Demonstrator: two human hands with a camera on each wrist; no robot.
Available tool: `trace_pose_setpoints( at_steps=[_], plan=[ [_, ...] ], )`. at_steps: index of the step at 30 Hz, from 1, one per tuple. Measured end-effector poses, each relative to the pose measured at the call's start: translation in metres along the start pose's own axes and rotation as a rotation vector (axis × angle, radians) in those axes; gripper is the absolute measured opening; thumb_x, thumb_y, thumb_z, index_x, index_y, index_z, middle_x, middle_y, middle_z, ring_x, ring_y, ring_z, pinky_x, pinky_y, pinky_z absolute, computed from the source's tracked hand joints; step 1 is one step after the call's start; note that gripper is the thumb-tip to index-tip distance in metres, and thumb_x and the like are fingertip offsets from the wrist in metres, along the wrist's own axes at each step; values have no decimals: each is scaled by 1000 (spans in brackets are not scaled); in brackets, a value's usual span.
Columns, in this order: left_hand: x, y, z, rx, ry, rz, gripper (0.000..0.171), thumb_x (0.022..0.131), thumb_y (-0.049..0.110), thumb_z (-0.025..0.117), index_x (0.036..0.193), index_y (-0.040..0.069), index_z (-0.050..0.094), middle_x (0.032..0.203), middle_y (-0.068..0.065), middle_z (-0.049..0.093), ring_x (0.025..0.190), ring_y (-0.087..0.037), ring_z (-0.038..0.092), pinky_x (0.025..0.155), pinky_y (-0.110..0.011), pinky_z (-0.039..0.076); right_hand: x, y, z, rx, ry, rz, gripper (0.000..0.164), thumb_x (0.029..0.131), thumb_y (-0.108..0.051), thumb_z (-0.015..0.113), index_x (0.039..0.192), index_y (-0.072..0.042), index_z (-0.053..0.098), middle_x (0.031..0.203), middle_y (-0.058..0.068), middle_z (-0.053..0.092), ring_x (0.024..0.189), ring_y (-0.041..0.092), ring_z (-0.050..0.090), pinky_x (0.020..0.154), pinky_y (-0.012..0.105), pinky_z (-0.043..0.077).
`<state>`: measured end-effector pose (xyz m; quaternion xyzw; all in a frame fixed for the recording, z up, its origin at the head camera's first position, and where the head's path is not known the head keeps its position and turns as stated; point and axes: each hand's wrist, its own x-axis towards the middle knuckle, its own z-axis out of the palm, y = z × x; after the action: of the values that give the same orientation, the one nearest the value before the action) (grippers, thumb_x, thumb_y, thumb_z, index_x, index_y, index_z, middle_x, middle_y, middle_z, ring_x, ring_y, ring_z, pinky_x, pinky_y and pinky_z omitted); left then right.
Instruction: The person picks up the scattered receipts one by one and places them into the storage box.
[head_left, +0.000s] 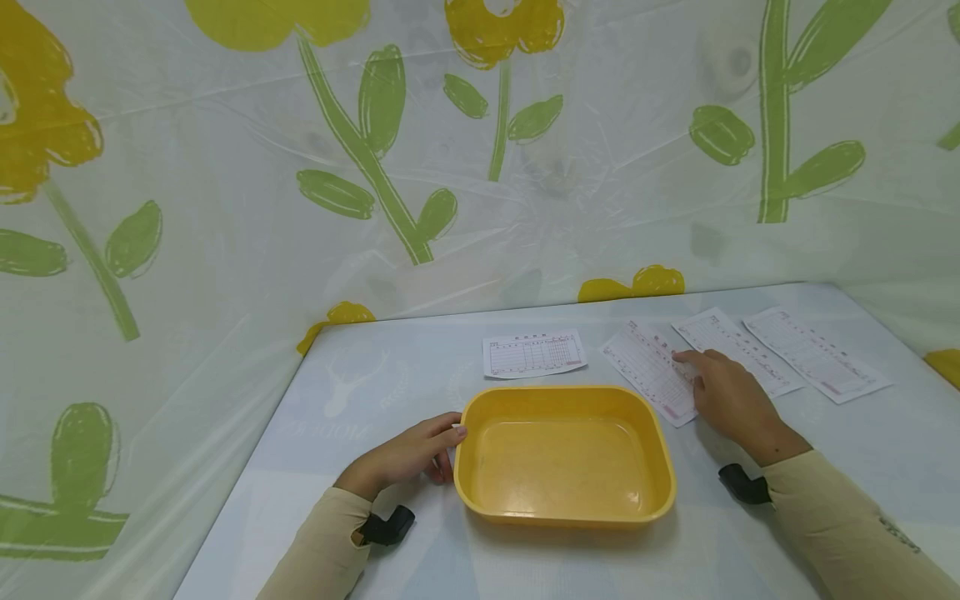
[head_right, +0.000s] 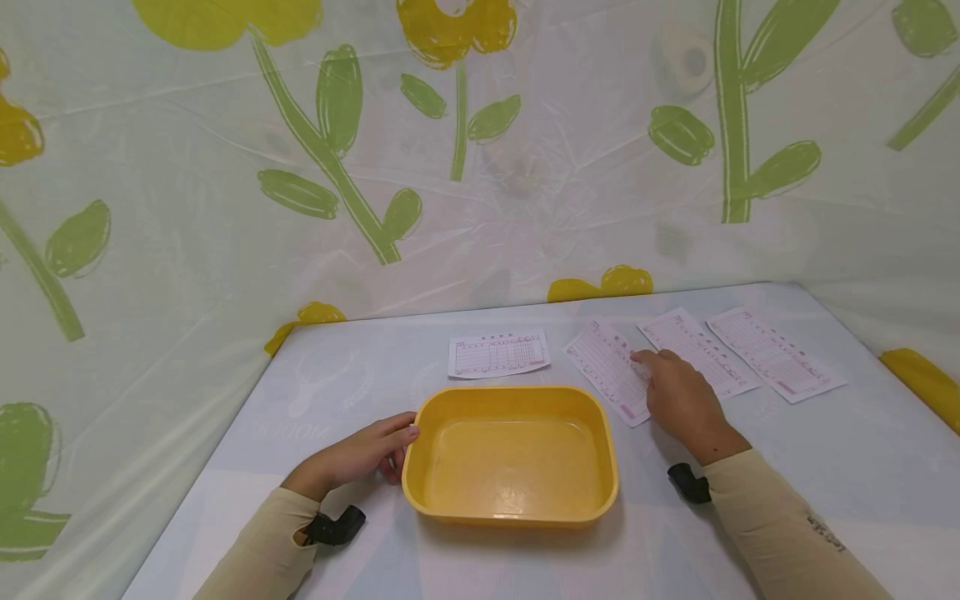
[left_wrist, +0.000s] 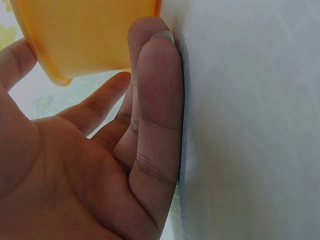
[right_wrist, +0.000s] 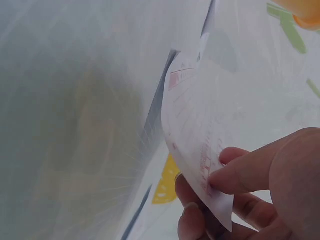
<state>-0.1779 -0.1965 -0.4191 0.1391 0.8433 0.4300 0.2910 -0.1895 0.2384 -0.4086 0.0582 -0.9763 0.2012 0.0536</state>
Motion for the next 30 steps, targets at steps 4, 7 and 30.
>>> trace_pose_setpoints(
  at_steps=[4, 7, 30],
  plan=[
    [0, 0, 0, -1, 1, 6, 49, 105, 47, 41, 144, 18, 48, 80, -8, 67, 74, -19, 63, 70, -32, 56, 0, 0, -1, 16, 42, -31, 42, 92, 10, 52, 134, 5, 56, 127, 32, 58, 115, 47, 57, 96, 61, 48],
    [0, 0, 0, 0, 2, 2, 50, 104, 48, 42, 145, 19, 48, 80, -8, 67, 74, -19, 63, 71, -32, 56, 0, -1, 0, 19, 70, -32, 41, 93, 10, 51, 133, 5, 57, 121, 31, 60, 109, 45, 60, 95, 60, 50],
    [-1, 0, -1, -8, -1, -1, 51, 105, 48, 41, 145, 17, 46, 80, -10, 68, 73, -20, 64, 71, -32, 56, -2, -7, -1, 11, 226, -52, 42, 93, 10, 50, 134, 2, 57, 112, 28, 59, 86, 35, 58, 84, 56, 55]
  ],
)
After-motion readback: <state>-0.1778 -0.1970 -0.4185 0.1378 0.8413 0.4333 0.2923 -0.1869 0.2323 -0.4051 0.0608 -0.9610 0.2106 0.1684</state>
